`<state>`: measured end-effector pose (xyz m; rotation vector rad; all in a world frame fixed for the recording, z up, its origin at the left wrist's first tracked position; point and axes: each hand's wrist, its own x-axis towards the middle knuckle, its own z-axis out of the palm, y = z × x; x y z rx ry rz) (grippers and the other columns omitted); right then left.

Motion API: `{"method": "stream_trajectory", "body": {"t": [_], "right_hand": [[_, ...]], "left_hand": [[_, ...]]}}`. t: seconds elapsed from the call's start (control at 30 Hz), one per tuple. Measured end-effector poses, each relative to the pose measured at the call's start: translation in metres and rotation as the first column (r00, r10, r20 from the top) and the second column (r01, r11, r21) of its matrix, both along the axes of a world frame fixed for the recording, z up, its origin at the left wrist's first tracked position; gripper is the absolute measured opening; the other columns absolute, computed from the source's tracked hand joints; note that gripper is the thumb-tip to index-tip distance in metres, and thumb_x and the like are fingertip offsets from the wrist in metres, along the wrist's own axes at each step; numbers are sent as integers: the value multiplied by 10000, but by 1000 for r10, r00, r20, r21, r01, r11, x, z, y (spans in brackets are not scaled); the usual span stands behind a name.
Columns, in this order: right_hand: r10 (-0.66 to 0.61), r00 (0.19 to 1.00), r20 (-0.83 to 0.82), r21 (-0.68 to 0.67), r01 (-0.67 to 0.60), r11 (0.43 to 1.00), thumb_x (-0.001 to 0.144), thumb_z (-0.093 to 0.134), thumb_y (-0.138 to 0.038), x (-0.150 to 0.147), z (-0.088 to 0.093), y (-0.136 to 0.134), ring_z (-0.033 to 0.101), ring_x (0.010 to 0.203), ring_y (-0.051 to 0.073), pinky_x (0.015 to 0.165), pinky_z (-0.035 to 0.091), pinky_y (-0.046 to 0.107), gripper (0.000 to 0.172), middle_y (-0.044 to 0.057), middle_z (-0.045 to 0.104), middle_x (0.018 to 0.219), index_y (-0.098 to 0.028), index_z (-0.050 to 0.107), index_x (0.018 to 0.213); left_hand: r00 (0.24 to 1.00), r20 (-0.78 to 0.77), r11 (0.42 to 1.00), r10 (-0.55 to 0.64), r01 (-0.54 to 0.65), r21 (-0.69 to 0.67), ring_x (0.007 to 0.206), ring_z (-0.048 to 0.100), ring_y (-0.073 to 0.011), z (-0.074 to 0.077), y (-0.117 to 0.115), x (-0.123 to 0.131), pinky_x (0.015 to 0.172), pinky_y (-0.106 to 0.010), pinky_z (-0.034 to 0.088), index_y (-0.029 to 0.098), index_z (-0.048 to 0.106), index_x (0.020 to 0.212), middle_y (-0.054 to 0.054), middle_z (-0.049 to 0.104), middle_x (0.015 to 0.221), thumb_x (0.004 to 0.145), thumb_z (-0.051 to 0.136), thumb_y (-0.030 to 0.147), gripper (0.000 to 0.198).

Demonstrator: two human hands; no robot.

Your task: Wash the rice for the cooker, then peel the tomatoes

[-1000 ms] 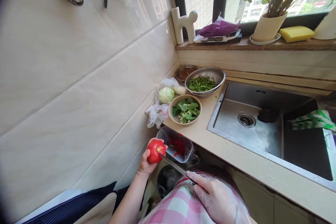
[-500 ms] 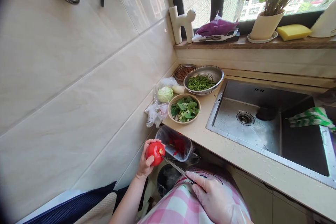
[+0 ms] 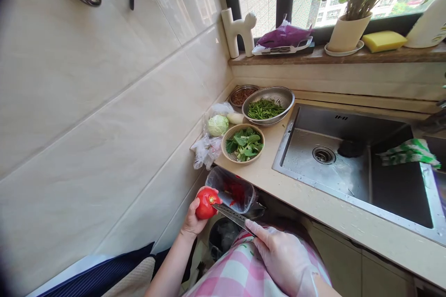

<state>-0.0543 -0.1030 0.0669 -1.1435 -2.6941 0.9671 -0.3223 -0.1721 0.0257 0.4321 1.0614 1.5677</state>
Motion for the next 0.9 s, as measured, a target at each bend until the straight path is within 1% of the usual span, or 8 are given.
{"method": "stream_trajectory", "body": {"t": [0.13,0.23,0.37,0.43,0.53,0.67,0.77,0.9], "right_hand": [[36,998,58,95,-42,995,886,500,-254,0,2,5,714,648,181,514,510,226,407,-24,737,807,-428,578,1246],[47,996,74,98,-54,994,879,507,-237,-1,0,6,710,634,181,508,504,229,421,-25,728,787,-423,574,1251],[43,996,72,57,-47,997,886,479,-222,-2,0,8,710,641,173,513,499,221,431,-21,724,780,-411,568,1264],[36,998,50,42,-38,998,885,477,-222,-1,1,9,712,658,169,526,498,214,434,-20,728,792,-412,566,1266],[31,998,54,40,-33,999,893,470,-236,1,0,10,714,666,175,529,495,217,427,-16,731,797,-426,563,1264],[69,986,149,67,-80,995,896,467,-248,0,0,10,715,666,208,522,499,250,441,-2,726,814,-433,533,1291],[86,978,188,75,-102,992,903,449,-249,0,0,9,714,663,222,528,509,273,448,10,721,828,-421,515,1312],[63,989,135,32,-67,997,913,427,-254,3,-3,8,720,709,224,562,526,279,435,14,735,871,-404,525,1310]], "left_hand": [[995,91,998,-40,45,-46,777,651,-244,-3,2,-4,465,-288,537,182,540,1092,-117,644,1027,805,571,466,404],[988,139,996,-66,73,-42,729,644,-217,-4,3,-8,460,-292,544,174,527,1110,-130,658,1012,821,564,477,420],[972,188,990,-143,140,31,878,661,-262,-3,1,-14,591,-356,578,268,419,1223,-128,640,1112,748,658,543,599],[962,189,980,-199,190,66,928,665,-282,-3,0,-17,643,-355,573,305,384,1248,-117,628,1140,691,734,503,687],[948,200,968,-249,245,44,802,702,-269,-6,-1,-19,570,-286,544,295,411,1233,-110,651,1062,729,694,503,614],[925,281,961,-255,274,-31,523,669,-202,-14,2,-20,380,-201,429,215,509,1181,-104,684,863,831,452,646,559],[912,329,951,-246,293,-102,565,682,-219,-14,8,-19,348,-188,414,148,570,1101,-129,688,854,851,407,648,582],[971,210,970,-112,153,-190,609,691,-221,-6,15,-13,309,-203,452,156,548,1105,-115,679,920,884,427,566,481]]}}
